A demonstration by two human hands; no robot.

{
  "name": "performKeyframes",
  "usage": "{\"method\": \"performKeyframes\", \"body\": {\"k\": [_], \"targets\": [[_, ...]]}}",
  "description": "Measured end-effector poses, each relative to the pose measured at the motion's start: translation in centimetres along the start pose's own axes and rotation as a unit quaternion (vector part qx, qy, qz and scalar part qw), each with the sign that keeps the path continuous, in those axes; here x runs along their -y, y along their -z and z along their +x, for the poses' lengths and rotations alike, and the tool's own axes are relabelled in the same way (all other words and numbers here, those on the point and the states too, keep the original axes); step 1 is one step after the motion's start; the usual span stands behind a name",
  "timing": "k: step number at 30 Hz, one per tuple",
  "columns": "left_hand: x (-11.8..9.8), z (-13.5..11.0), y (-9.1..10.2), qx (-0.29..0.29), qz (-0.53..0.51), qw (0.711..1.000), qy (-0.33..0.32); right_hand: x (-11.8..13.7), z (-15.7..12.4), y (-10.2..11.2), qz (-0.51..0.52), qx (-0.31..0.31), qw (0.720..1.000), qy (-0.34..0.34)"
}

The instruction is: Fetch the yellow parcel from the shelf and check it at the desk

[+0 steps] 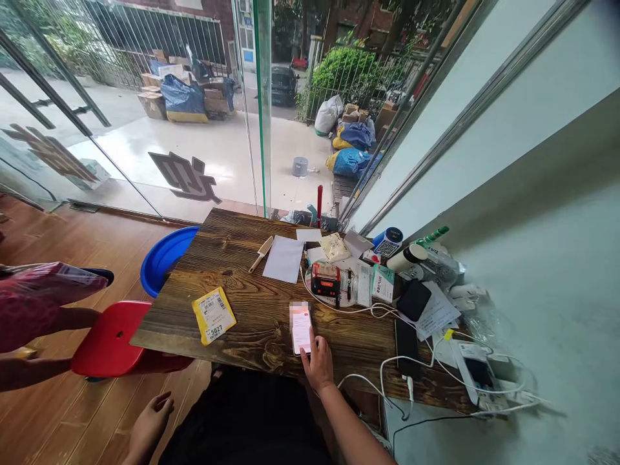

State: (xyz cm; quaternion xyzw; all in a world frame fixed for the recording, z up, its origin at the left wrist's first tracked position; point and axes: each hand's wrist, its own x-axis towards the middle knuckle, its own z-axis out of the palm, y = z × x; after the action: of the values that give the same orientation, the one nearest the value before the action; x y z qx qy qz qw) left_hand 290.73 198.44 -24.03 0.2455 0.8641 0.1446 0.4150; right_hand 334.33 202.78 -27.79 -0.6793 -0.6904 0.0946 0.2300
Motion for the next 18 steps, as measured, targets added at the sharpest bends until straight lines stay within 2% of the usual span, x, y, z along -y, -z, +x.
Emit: {"method": "performKeyframes", "body": {"k": [5,11,13,18], "targets": [[-0.6,-0.7,-0.3,0.036,0.059,0.997,-0.018,-0.1,1.6,-0.3,-0.005,-0.037,0.999,-0.012],[-0.7,-2.4,0.8,0.046,0.120,0.992,-0.013,1.1,5.3,0.2,-0.027,0.019,0.998,-0.058],[-0.9,-2.9,1.3,0.044,0.126,0.991,-0.008,1.3,5.7,0.2,-0.026,0.022,0.997,-0.063],[-1.3,-3.5,1.7,0.053,0.134,0.990,-0.013,0.8,5.0,-0.2,0.014,-0.039,0.997,-0.063]]}}
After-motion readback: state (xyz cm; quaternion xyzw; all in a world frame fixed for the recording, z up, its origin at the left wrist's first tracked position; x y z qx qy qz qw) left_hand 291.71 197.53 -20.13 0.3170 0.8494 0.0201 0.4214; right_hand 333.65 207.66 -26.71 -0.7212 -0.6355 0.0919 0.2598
